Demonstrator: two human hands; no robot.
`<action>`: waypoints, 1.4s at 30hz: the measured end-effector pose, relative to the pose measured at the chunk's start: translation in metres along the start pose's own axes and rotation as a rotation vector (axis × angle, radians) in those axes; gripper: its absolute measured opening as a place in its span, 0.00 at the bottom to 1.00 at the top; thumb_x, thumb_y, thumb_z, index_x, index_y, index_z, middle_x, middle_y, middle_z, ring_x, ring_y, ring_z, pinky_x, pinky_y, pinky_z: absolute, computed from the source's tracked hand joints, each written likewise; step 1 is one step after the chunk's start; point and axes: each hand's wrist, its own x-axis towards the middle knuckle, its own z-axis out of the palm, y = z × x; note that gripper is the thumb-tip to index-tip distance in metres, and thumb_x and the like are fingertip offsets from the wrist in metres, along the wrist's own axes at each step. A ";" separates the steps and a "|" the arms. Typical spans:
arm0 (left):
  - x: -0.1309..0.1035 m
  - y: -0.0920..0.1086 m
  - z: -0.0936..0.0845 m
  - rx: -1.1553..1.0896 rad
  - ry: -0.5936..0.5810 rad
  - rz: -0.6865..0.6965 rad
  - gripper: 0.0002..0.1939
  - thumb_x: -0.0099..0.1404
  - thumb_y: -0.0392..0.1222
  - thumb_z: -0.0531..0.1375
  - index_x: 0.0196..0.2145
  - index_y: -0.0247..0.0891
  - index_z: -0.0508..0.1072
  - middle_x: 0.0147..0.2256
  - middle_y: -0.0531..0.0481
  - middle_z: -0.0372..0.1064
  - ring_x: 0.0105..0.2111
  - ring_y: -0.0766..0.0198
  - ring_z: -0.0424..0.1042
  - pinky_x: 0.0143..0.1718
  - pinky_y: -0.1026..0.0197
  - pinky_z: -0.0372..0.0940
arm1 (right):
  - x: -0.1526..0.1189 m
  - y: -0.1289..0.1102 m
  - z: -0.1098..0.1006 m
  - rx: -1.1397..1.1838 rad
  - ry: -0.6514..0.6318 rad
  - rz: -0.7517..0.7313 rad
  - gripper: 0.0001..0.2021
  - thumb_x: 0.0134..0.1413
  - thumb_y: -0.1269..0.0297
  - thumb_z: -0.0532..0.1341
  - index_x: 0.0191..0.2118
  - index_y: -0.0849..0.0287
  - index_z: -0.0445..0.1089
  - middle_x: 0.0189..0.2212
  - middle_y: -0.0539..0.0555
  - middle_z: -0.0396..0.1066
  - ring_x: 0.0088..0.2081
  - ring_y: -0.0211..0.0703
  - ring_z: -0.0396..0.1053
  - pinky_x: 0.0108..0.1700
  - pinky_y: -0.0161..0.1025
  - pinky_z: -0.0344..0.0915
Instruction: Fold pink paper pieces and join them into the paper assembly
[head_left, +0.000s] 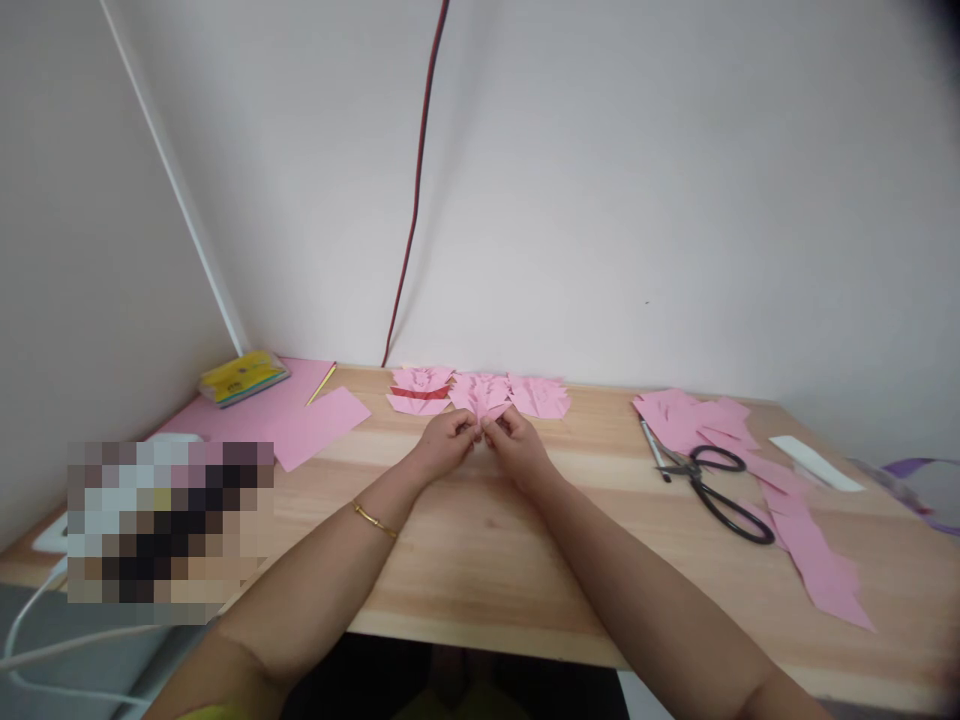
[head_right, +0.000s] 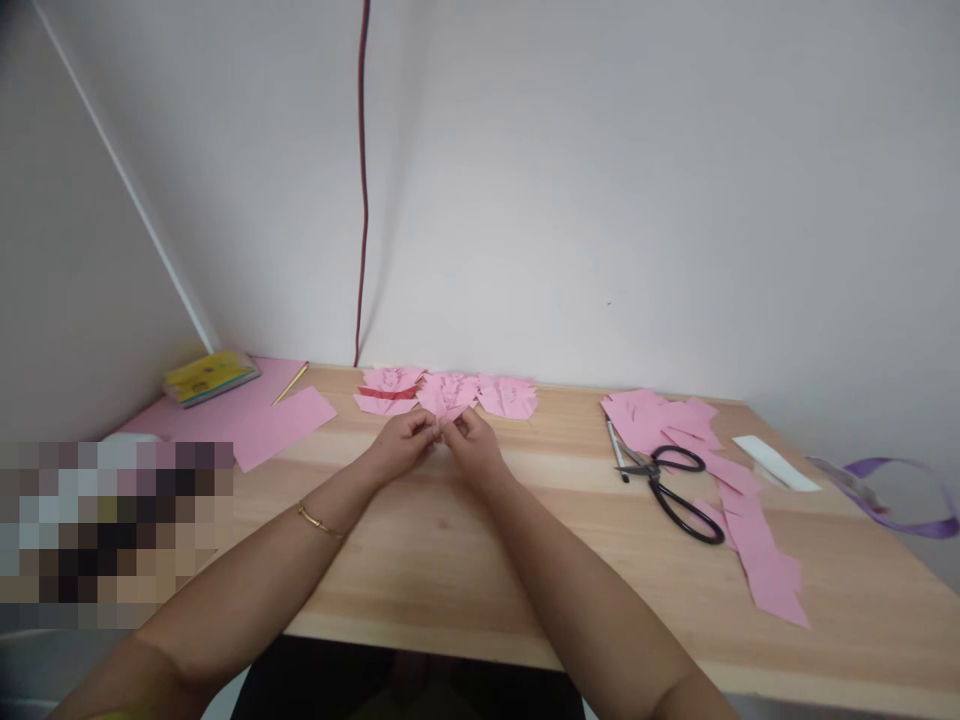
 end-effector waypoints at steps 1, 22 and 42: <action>0.000 0.000 0.000 0.014 0.006 -0.003 0.10 0.60 0.43 0.54 0.24 0.36 0.65 0.22 0.55 0.63 0.22 0.69 0.60 0.26 0.65 0.56 | 0.000 0.000 0.000 0.000 0.005 0.002 0.11 0.52 0.56 0.55 0.26 0.58 0.61 0.20 0.46 0.62 0.24 0.36 0.59 0.28 0.34 0.57; 0.001 -0.006 0.003 0.104 -0.015 0.001 0.10 0.61 0.42 0.52 0.23 0.37 0.64 0.22 0.54 0.62 0.23 0.68 0.60 0.25 0.65 0.55 | -0.002 -0.002 0.001 -0.088 0.041 -0.061 0.10 0.52 0.57 0.55 0.27 0.58 0.62 0.22 0.48 0.65 0.24 0.37 0.60 0.29 0.34 0.56; 0.001 -0.005 0.001 0.178 -0.016 0.064 0.10 0.60 0.40 0.52 0.23 0.37 0.64 0.22 0.54 0.62 0.25 0.67 0.60 0.27 0.65 0.53 | 0.000 -0.003 0.000 -0.122 0.029 -0.046 0.10 0.52 0.58 0.55 0.25 0.57 0.60 0.20 0.47 0.63 0.24 0.37 0.59 0.28 0.34 0.54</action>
